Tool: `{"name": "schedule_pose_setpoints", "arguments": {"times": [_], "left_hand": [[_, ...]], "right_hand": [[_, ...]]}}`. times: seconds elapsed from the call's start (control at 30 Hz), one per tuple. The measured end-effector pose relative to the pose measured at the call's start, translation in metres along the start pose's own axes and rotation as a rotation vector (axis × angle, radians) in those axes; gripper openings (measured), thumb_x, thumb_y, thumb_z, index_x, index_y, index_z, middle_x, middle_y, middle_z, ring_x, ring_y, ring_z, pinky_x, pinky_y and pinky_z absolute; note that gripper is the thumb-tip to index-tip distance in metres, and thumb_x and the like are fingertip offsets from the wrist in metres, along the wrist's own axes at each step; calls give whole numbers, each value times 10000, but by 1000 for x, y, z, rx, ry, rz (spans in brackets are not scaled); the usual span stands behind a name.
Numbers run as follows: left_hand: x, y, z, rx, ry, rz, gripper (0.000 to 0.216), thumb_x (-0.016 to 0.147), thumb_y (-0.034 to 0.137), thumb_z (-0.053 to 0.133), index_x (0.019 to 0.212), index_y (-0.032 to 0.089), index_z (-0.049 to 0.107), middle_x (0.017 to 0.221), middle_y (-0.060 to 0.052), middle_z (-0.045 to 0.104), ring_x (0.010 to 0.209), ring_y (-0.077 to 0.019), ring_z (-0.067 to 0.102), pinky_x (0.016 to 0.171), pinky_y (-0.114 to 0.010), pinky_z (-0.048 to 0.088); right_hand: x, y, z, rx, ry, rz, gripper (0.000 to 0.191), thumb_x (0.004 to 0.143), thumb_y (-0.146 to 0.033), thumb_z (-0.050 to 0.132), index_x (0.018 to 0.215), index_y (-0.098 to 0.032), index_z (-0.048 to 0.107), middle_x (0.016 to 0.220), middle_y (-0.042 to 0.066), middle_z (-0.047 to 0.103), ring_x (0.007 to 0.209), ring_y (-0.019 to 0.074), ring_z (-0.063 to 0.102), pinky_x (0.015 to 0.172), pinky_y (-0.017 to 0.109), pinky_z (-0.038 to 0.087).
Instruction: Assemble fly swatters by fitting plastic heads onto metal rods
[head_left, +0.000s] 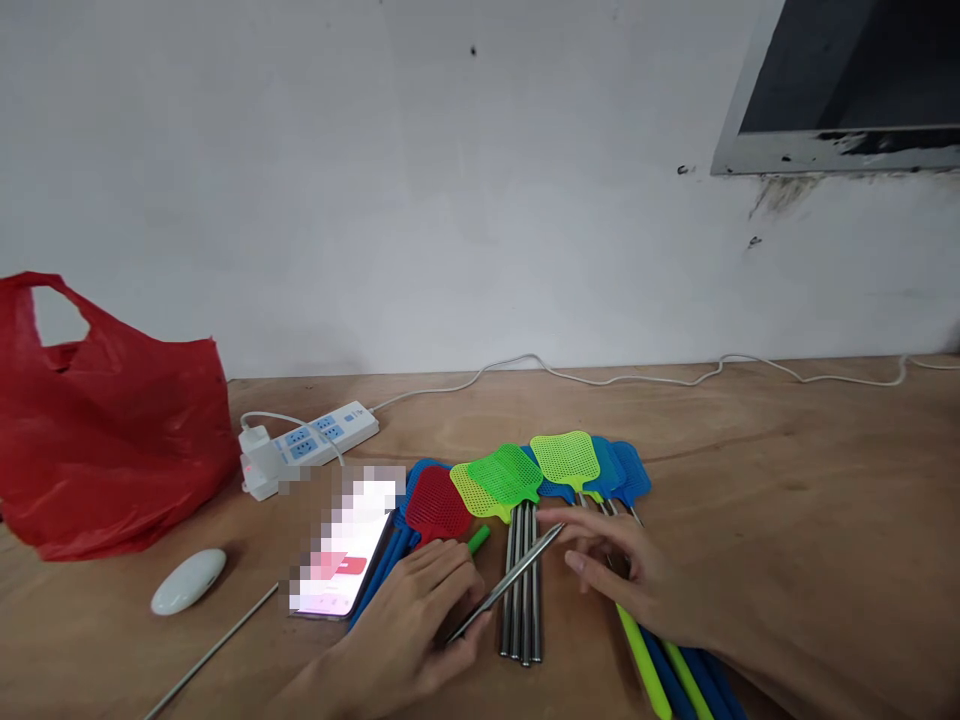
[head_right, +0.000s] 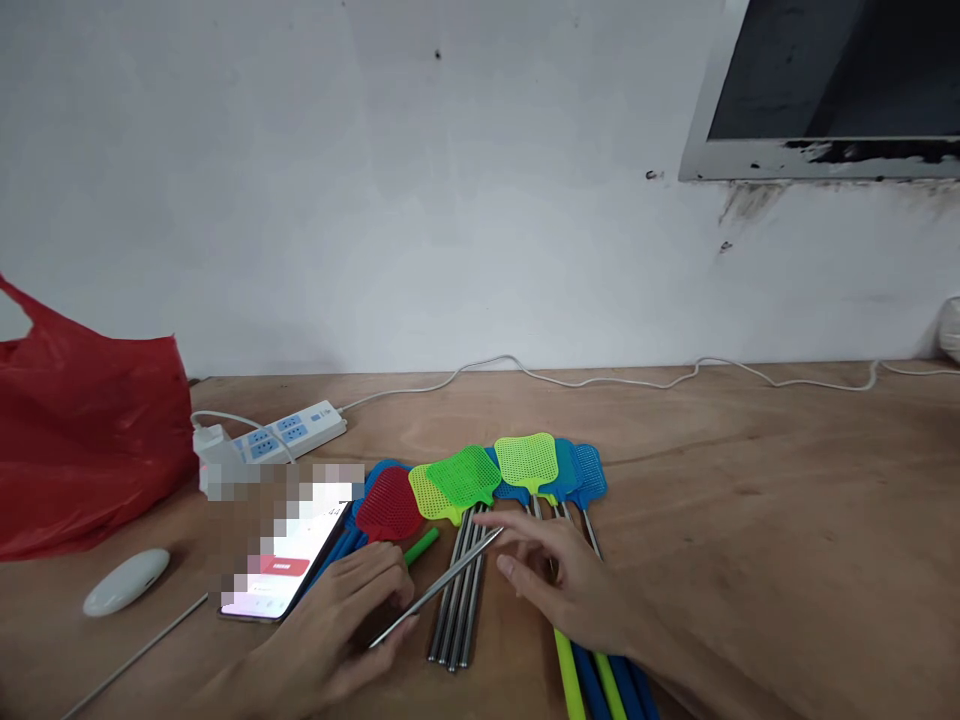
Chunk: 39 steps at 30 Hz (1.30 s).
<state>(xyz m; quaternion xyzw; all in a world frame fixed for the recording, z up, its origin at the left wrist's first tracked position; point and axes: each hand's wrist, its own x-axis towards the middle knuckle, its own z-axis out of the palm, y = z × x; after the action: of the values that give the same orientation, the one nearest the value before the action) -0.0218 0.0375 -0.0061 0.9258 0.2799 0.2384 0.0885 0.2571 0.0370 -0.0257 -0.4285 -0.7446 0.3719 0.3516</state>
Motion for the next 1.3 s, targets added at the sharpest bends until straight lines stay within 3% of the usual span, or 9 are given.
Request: {"name": "schedule_pose_setpoints", "arguments": {"times": [0.1, 0.27, 0.4, 0.53, 0.63, 0.77, 0.87, 1.17, 1.3], "left_hand": [[0, 1, 0, -29, -62, -8, 101, 980, 247, 488, 890, 209, 514, 847, -37, 614, 792, -208, 571, 727, -334, 478], [4, -1, -6, -17, -65, -109, 219, 1007, 326, 469, 1183, 210, 526, 1216, -99, 640, 1114, -266, 594, 967, -434, 488], [8, -7, -4, 112, -22, -185, 399, 1030, 352, 447, 1412, 238, 421, 1411, -92, 576, 1295, -270, 531, 1068, -474, 452], [12, -16, -2, 189, -96, -154, 496, 1036, 385, 441, 1498, 228, 350, 1494, -97, 510, 1366, -270, 480, 1098, -490, 430], [16, -21, -3, 233, -140, -166, 448, 1039, 384, 430, 1452, 210, 421, 1451, -97, 555, 1328, -271, 517, 1095, -494, 419], [20, -23, -4, 326, -86, -241, 319, 1031, 366, 422, 1199, 171, 610, 1179, -105, 695, 1105, -308, 623, 965, -512, 476], [18, -26, -1, 400, -33, -269, 266, 1012, 331, 444, 1091, 168, 638, 1044, -101, 703, 1002, -317, 635, 885, -504, 486], [9, -33, 5, 389, 18, -256, 215, 987, 281, 481, 1144, 194, 599, 1142, -107, 645, 1056, -313, 602, 889, -492, 474], [8, -28, 2, 352, 3, -248, 142, 975, 262, 497, 1036, 202, 610, 1065, -93, 638, 979, -296, 598, 837, -465, 487]], "right_hand": [[0, -4, 4, 74, -6, 2, 327, 961, -383, 552, 1255, -287, 658, 873, 32, 699, 728, 164, 626, 660, 291, 493], [7, -7, 1, 347, 293, 10, 227, 899, -429, 646, 857, -216, 710, 775, 34, 703, 598, 139, 590, 530, 255, 477], [12, -4, -7, 600, 475, 84, 233, 826, -438, 734, 813, -227, 635, 648, -26, 616, 479, 104, 516, 408, 211, 372], [16, -6, -10, 713, 521, 175, 273, 747, -423, 793, 788, -201, 640, 612, -58, 537, 369, 34, 372, 371, 201, 222], [18, -8, -11, 781, 473, 222, 274, 723, -416, 792, 796, -185, 663, 608, -54, 539, 340, 13, 331, 372, 204, 171], [19, -8, -12, 815, 433, 235, 252, 722, -394, 785, 800, -176, 684, 605, -47, 549, 334, 8, 326, 377, 209, 153], [19, -7, -12, 808, 425, 230, 243, 732, -389, 777, 797, -171, 690, 604, -43, 553, 342, 10, 333, 382, 211, 159], [20, -6, -7, 722, 363, 266, 235, 737, -378, 731, 853, -173, 748, 653, -11, 626, 356, 37, 352, 402, 241, 200], [21, -6, -5, 647, 322, 258, 244, 750, -384, 693, 877, -184, 753, 680, -4, 652, 368, 55, 372, 419, 255, 231]]}}
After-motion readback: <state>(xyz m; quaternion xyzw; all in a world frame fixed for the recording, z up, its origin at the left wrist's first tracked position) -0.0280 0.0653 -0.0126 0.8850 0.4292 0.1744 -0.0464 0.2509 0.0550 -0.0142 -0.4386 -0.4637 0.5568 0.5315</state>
